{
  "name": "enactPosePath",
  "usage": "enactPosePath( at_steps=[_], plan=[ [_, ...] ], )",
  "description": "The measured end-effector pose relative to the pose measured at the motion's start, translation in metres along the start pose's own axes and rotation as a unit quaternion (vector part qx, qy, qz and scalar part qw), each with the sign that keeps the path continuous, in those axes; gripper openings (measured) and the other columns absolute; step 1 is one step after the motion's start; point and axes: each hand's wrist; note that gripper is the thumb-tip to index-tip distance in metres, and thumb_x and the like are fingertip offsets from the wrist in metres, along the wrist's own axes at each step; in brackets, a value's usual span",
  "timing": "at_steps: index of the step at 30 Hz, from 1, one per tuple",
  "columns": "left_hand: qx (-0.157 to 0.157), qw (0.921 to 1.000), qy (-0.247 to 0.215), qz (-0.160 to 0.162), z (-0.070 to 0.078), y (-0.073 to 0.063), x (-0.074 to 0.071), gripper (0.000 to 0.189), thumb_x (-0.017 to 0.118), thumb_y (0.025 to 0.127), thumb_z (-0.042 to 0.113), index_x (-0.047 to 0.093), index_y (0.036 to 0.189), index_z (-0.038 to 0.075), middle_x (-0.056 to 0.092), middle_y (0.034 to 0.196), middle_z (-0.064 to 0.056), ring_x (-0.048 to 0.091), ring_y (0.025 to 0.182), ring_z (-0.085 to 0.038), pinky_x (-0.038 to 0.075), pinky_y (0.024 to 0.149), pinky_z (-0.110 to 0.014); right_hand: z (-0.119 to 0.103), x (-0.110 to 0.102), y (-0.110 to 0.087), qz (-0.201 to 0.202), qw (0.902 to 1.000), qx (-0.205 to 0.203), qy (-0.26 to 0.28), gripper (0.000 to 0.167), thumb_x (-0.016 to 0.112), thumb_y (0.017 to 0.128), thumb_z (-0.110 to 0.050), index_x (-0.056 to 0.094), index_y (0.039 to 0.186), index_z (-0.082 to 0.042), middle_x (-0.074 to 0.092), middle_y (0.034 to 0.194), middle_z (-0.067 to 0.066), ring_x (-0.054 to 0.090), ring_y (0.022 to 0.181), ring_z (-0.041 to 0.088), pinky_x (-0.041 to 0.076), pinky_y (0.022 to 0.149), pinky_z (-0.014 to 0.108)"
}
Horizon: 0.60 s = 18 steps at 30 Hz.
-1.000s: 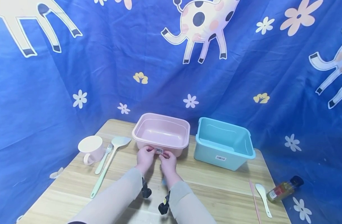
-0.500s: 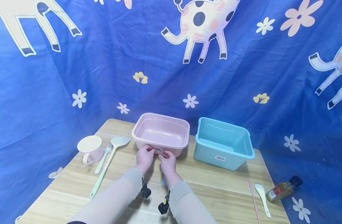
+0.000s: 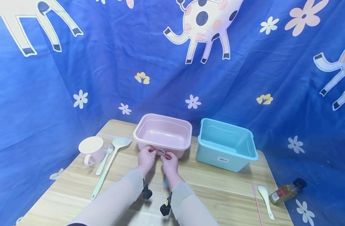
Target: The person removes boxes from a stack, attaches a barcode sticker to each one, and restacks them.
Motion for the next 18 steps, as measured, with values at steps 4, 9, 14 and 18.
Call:
enactPosePath(
  at_steps=[4,9,14,18],
  plan=[
    [0.004,1.0,-0.003,-0.004,0.0001,0.0009,0.0003,0.012,0.073,0.088,0.017,0.072,0.081,0.008,0.068,0.075,0.001,0.062,0.078,-0.023,0.048,0.079,-0.042,-0.0006,-0.0011,0.0005,0.021,0.9997,0.001,-0.015,0.025,0.064,0.089,0.006,0.062,0.113,0.011,0.065,0.106,0.025,0.063,0.083,0.025,0.054,0.06,0.036],
    [0.008,1.0,0.003,-0.002,-0.0003,0.0018,0.0,0.011,0.074,0.088,0.017,0.072,0.08,0.01,0.068,0.075,0.002,0.063,0.078,-0.023,0.048,0.079,-0.041,-0.0017,-0.0024,0.0021,0.024,0.9994,0.001,-0.026,0.023,0.064,0.088,0.006,0.063,0.111,0.01,0.066,0.096,0.014,0.06,0.078,0.019,0.054,0.06,0.037],
    [0.01,0.9999,0.011,-0.003,-0.0007,0.0026,-0.0004,0.012,0.073,0.088,0.019,0.071,0.079,0.011,0.068,0.076,0.002,0.063,0.079,-0.023,0.048,0.078,-0.041,-0.0043,-0.0038,0.0024,-0.004,0.9996,0.0,-0.028,0.028,0.065,0.088,0.005,0.062,0.115,0.01,0.067,0.097,0.012,0.062,0.079,0.022,0.054,0.057,0.033],
    [0.012,0.9998,0.013,-0.004,-0.0011,0.0031,-0.0002,0.012,0.073,0.088,0.019,0.071,0.078,0.012,0.067,0.077,0.002,0.062,0.079,-0.023,0.048,0.078,-0.041,-0.0059,-0.0044,0.0027,-0.026,0.9992,0.001,-0.03,0.031,0.065,0.088,0.004,0.06,0.118,0.01,0.067,0.096,0.012,0.062,0.079,0.023,0.053,0.055,0.03]
  ],
)
Point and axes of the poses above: each hand's wrist, its own y-axis towards the middle knuckle, its own x-axis out of the palm, z = x × y
